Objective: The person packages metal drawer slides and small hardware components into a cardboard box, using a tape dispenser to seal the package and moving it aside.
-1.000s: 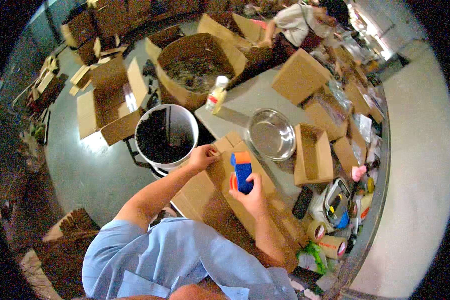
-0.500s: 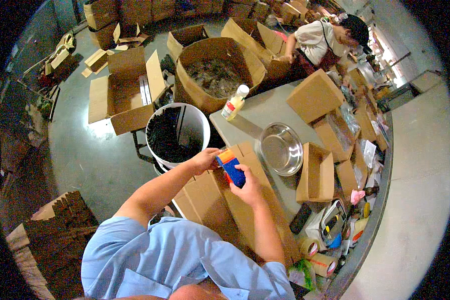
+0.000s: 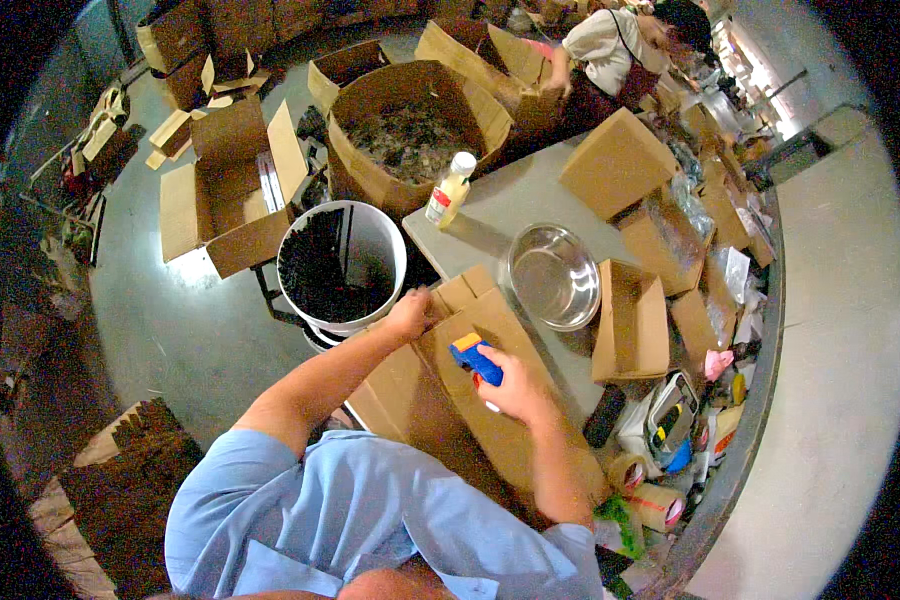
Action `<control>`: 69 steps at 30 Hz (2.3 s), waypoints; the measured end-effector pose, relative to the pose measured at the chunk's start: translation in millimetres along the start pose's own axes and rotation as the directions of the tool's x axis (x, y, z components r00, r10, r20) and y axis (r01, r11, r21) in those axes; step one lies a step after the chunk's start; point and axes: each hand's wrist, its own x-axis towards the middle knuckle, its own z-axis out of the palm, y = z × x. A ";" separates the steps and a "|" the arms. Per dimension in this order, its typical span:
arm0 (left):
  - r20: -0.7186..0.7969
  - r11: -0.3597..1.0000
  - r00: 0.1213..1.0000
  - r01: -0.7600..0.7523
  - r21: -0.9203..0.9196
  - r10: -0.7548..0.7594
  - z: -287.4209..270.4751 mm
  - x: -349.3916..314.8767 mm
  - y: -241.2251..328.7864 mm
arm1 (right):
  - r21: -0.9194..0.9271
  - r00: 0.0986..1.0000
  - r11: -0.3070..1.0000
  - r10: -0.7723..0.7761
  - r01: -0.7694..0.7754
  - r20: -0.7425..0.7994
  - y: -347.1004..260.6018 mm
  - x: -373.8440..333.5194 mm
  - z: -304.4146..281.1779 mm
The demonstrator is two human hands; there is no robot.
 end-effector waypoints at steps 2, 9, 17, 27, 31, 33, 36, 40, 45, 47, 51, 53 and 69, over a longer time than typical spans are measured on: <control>0.101 1.000 0.995 -0.010 0.005 0.009 -30.5 -8.9 20.6 | -0.102 0.990 0.990 0.108 -0.098 0.094 -11.2 2.9 -10.4; 0.223 0.971 0.972 0.122 -0.208 -0.075 -18.9 -19.5 59.2 | -0.042 0.989 0.993 0.115 -0.112 0.089 -16.6 10.8 -10.9; 0.244 0.952 0.968 0.018 -0.306 0.060 -19.6 -9.5 52.3 | -0.016 0.946 0.960 0.279 -0.280 0.163 74.6 -143.8 -27.6; 0.764 0.319 0.267 -0.944 0.085 0.588 2.9 -92.9 194.0 | -0.009 0.975 0.982 0.188 -0.190 -0.118 99.8 -209.2 -17.9; 0.805 0.396 0.277 -0.917 0.057 0.525 7.8 -91.0 178.9 | 0.330 0.740 0.917 0.382 -0.226 -0.554 108.5 -243.1 -8.5; 0.838 0.448 0.283 -0.893 0.053 0.466 -20.2 -88.3 168.5 | 0.359 0.604 0.895 0.445 -0.266 -0.661 118.8 -278.1 10.4; 0.911 0.401 0.213 -0.914 0.058 0.352 -58.9 -61.5 110.9 | 0.455 0.508 0.736 0.676 -0.501 -0.534 126.9 -317.9 56.5; 0.994 0.699 -0.034 -0.713 0.050 -0.105 -78.2 8.8 130.0 | 0.843 0.234 0.387 0.919 -0.375 -0.318 102.7 -295.5 132.9; 0.981 0.939 -0.154 -0.304 -0.160 0.117 27.4 -5.7 175.9 | 0.713 0.027 0.681 0.726 -0.170 -0.687 89.2 -203.6 202.6; 0.942 0.938 -0.182 -0.152 -0.312 0.284 71.1 -44.5 195.2 | 0.720 0.028 0.692 0.722 -0.059 -0.691 81.5 -184.5 194.1; 0.773 0.707 -0.233 -0.313 -0.634 0.590 121.4 -92.0 230.8 | 0.801 0.096 0.597 0.800 -0.039 -0.592 96.1 -167.4 196.4; 0.798 0.777 -0.267 -0.205 -0.595 0.541 137.8 -86.4 231.6 | 0.761 0.101 0.649 0.758 -0.012 -0.645 100.5 -165.0 195.9; 0.914 0.798 -0.159 -0.446 -0.405 0.374 134.4 -90.1 263.7 | 0.976 0.177 0.216 0.962 -0.037 -0.207 125.2 -173.6 197.3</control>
